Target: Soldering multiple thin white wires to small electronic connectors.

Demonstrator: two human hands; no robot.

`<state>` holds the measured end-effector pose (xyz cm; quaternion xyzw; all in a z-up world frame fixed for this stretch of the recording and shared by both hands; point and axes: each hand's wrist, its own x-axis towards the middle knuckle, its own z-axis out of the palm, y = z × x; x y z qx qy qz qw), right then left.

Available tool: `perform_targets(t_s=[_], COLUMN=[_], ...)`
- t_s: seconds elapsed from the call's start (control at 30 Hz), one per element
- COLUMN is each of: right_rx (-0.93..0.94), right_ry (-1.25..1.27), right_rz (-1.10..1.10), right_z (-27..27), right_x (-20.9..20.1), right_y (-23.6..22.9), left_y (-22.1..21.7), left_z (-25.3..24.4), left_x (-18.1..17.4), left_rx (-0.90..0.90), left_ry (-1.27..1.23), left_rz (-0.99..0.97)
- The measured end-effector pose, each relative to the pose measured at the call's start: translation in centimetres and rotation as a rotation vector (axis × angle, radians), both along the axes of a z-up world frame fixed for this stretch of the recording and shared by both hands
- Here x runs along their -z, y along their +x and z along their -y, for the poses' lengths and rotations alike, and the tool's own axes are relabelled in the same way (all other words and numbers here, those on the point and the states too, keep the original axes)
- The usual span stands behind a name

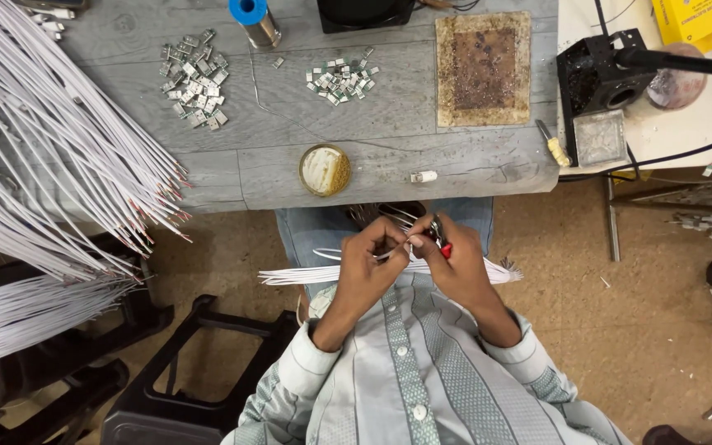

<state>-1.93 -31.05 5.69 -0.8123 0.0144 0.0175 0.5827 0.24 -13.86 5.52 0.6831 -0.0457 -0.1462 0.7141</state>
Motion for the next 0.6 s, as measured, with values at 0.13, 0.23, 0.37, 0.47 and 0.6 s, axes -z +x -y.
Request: perform_targets(t_s=[0.13, 0.23, 0.37, 0.47, 0.6], right_rx=[-0.004, -0.015, 0.003, -0.003, 0.006], right_ry=[-0.064, -0.031, 0.346, 0.456, 0.445], right_rz=[-0.061, -0.187, -0.294, -0.326, -0.274], right_z=[0.0, -0.5, -0.2, 0.1, 0.3], right_x=[0.4, 0.3, 1.8, 1.7, 1.5], right_y=[-0.2, -0.2, -0.7, -0.6, -0.6], left_y=[0.6, 0.0, -0.3, -0.5, -0.3], left_z=[-0.1, -0.1, 0.2, 0.8, 0.6], left_x=[-1.2, 0.3, 0.4, 0.6, 0.3], left_rx=[0.037, 0.01, 0.004, -0.035, -0.023], left_ry=[0.233, 0.351, 0.221, -0.026, -0.005], left_rz=[0.285, 0.445, 0.312, 0.088, 0.023])
